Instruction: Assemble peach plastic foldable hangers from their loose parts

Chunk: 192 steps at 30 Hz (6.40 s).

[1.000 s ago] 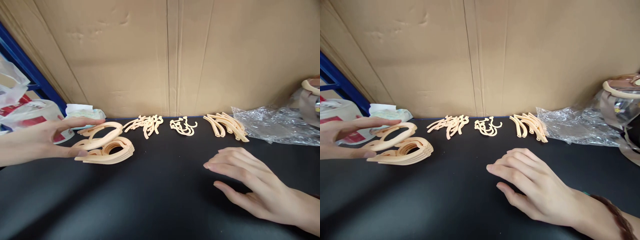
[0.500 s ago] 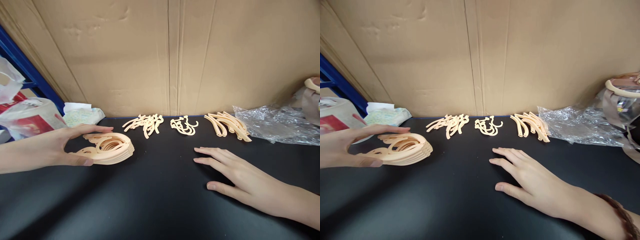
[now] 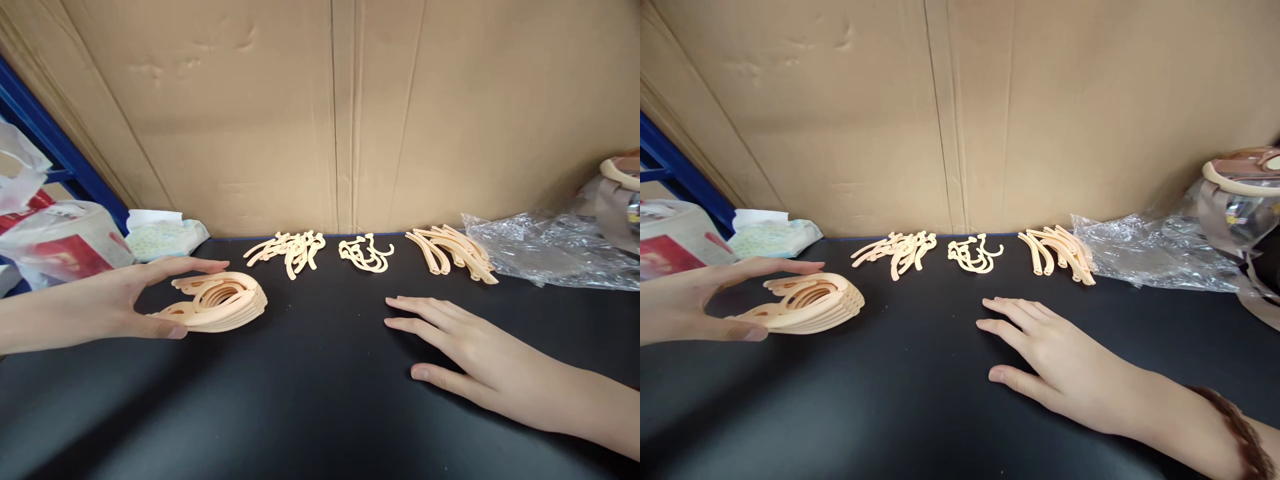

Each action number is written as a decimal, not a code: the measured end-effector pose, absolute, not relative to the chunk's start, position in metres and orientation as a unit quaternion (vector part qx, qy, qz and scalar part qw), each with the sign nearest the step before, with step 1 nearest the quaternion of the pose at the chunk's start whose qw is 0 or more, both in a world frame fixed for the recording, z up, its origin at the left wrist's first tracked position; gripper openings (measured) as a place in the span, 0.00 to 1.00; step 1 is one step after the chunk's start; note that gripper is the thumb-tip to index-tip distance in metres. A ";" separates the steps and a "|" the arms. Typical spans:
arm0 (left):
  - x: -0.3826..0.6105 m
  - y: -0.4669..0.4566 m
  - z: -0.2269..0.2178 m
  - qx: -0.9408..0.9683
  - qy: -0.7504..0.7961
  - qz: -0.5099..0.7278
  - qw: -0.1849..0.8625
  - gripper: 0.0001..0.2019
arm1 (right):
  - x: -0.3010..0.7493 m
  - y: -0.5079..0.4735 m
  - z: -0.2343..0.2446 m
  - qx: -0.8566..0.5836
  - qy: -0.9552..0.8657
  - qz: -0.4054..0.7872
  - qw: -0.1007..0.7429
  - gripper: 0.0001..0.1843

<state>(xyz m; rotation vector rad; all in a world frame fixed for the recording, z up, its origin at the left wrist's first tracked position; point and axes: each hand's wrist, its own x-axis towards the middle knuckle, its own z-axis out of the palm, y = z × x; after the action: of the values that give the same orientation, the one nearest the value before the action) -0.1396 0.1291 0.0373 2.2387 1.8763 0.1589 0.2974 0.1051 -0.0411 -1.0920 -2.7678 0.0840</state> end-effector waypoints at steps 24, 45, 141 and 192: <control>-0.113 0.126 0.047 0.710 0.677 0.081 0.177 0.35 | 0.296 0.105 -0.039 -0.369 -0.927 0.032 0.066 0.27; 0.019 0.236 0.038 0.710 0.697 -0.096 -0.028 0.26 | 0.296 0.105 -0.032 -0.339 -0.933 0.061 0.107 0.28; 0.054 0.109 -0.026 0.657 0.444 0.343 0.504 0.15 | 0.257 0.184 -0.006 -0.338 -0.910 -0.204 0.126 0.16; 0.057 0.102 -0.023 0.746 0.492 0.283 0.348 0.17 | 0.380 0.199 -0.038 -0.629 -0.744 -0.143 0.175 0.17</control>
<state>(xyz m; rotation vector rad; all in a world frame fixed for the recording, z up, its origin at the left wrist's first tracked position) 0.0572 0.1020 -0.0229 1.9339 1.2756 0.7346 0.3795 0.1985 -0.0384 -1.7814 -2.1084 -0.4064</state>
